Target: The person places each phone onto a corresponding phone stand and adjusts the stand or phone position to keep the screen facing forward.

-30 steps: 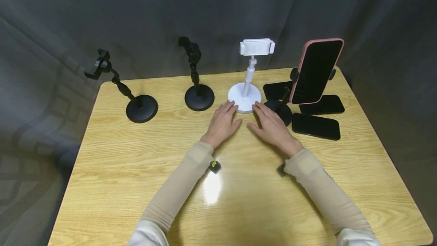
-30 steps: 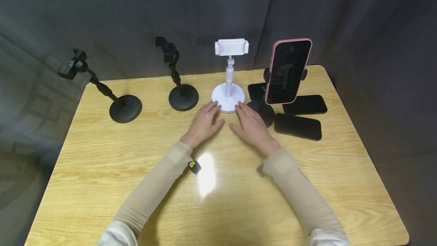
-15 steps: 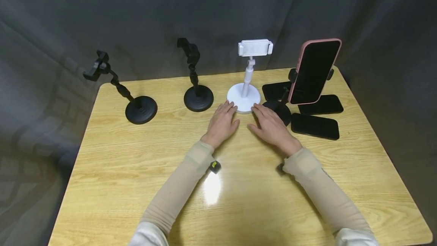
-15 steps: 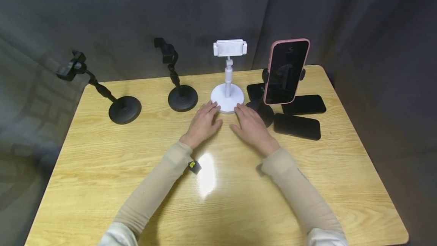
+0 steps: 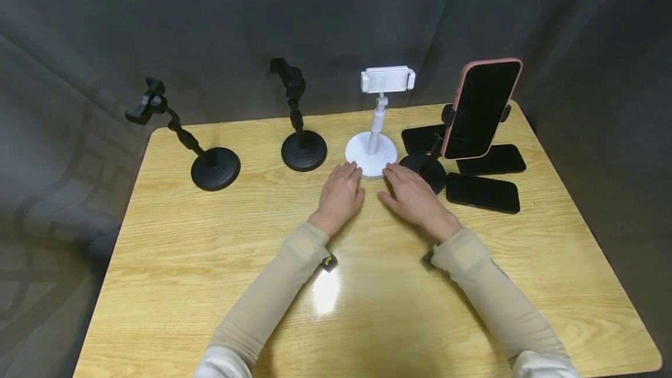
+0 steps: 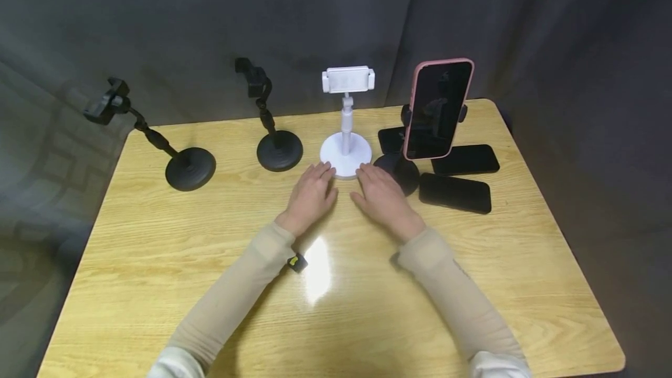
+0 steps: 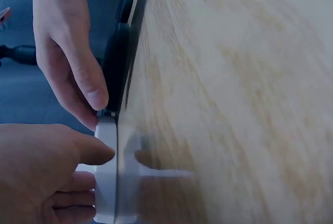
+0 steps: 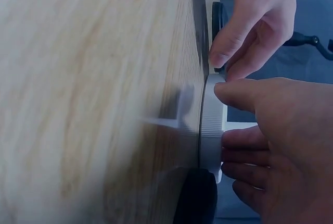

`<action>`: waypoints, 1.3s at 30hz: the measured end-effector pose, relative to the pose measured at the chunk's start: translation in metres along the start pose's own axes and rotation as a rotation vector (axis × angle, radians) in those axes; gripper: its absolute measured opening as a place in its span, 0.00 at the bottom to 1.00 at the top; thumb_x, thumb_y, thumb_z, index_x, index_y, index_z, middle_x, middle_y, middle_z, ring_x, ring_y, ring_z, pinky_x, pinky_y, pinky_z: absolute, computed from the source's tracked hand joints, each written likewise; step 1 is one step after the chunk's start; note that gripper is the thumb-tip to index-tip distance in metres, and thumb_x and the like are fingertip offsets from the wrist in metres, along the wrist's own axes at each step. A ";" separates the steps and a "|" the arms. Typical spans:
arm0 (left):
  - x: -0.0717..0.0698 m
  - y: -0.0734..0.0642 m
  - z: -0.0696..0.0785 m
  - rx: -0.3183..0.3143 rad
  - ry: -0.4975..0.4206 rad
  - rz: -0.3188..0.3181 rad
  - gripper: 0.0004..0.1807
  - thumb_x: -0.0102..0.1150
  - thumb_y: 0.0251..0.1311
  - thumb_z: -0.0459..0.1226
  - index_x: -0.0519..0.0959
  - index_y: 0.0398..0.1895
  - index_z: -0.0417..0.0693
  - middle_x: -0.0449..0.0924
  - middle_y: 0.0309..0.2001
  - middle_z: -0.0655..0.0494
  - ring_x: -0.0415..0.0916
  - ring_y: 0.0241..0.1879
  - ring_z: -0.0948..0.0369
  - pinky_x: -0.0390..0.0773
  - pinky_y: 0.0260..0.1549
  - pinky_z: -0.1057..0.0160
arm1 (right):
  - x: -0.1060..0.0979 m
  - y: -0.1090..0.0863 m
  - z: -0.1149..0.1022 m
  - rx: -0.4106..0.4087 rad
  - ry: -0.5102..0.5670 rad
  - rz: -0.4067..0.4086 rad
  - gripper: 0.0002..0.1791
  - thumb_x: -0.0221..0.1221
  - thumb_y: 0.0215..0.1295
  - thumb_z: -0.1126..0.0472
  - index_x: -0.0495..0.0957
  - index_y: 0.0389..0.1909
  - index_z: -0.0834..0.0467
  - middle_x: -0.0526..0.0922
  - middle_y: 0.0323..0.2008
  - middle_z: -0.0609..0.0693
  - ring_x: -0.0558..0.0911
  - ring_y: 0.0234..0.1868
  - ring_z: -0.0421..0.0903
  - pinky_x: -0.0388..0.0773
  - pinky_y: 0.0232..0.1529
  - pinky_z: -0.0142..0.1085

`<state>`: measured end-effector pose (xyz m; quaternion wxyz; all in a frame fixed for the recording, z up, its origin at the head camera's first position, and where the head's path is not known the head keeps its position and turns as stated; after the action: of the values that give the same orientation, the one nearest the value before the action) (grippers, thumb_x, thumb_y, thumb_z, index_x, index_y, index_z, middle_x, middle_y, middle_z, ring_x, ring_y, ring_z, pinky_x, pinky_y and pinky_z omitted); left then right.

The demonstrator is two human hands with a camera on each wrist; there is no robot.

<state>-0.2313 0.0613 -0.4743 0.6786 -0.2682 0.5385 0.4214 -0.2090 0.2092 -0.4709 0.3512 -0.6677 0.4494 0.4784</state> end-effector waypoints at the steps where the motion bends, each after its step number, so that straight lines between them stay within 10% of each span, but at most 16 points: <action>1: 0.000 -0.001 0.001 0.002 0.012 0.004 0.26 0.61 0.71 0.39 0.75 0.67 0.36 0.73 0.70 0.41 0.67 0.73 0.48 0.59 0.78 0.53 | 0.000 -0.001 -0.001 -0.003 -0.001 -0.001 0.35 0.58 0.76 0.49 0.66 0.72 0.71 0.65 0.74 0.68 0.64 0.76 0.64 0.58 0.78 0.56; 39: -0.007 -0.036 0.007 0.039 0.052 0.092 0.19 0.61 0.70 0.38 0.82 0.59 0.37 0.81 0.63 0.42 0.77 0.65 0.49 0.69 0.72 0.53 | -0.008 -0.017 -0.019 -0.064 0.003 0.084 0.26 0.60 0.74 0.51 0.79 0.63 0.67 0.79 0.65 0.63 0.77 0.67 0.61 0.71 0.71 0.54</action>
<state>-0.1976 0.0475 -0.4693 0.6493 -0.2410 0.5758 0.4345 -0.1877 0.1998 -0.4572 0.3088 -0.6599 0.4620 0.5057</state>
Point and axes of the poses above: each hand's wrist, its own y-axis towards the middle knuckle, its own x-axis out of the palm, z = x × y, the point moved 6 cm from there along y, towards the middle knuckle
